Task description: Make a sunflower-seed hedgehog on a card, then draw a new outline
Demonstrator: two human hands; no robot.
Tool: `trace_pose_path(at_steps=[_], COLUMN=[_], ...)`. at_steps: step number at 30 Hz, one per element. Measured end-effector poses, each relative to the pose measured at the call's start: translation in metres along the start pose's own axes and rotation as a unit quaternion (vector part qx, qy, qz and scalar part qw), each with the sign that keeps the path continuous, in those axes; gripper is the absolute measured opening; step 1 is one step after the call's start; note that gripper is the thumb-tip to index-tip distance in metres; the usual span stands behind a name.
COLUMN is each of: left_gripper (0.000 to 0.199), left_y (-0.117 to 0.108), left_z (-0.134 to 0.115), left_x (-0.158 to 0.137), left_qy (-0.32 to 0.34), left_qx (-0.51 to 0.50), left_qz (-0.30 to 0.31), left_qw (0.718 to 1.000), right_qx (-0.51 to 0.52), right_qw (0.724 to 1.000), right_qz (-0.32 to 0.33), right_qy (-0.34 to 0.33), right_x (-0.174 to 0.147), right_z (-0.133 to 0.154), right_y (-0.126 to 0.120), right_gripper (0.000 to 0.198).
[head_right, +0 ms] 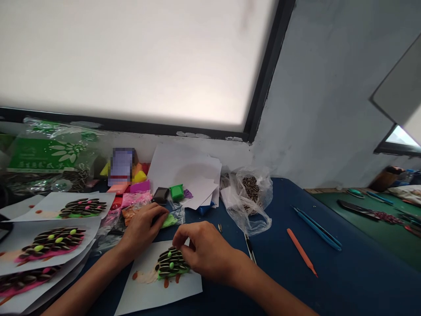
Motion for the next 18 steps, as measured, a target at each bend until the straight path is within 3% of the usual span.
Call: trace_pose_path(at_steps=[18], left_gripper=[0.022], left_y=[0.0002], left_z=[0.0004], left_x=[-0.0001], left_qy=[-0.007], left_qx=[-0.007], left_qz=[0.002], left_qw=[1.0], right_qx=[0.055], right_qw=[0.998], right_qz=[0.004], right_qy=[0.018], right_x=[-0.0002], right_z=[0.0004], right_y=[-0.0049], right_gripper=[0.019])
Point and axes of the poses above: each hand's wrist, its own x-axis towards the middle knuckle, its own y-axis out of the palm, z = x × y, the point moved 6 cm from there along x, towards the middle knuckle, and after that the axes turned 11 degrees about z, right-handed, at the moved point
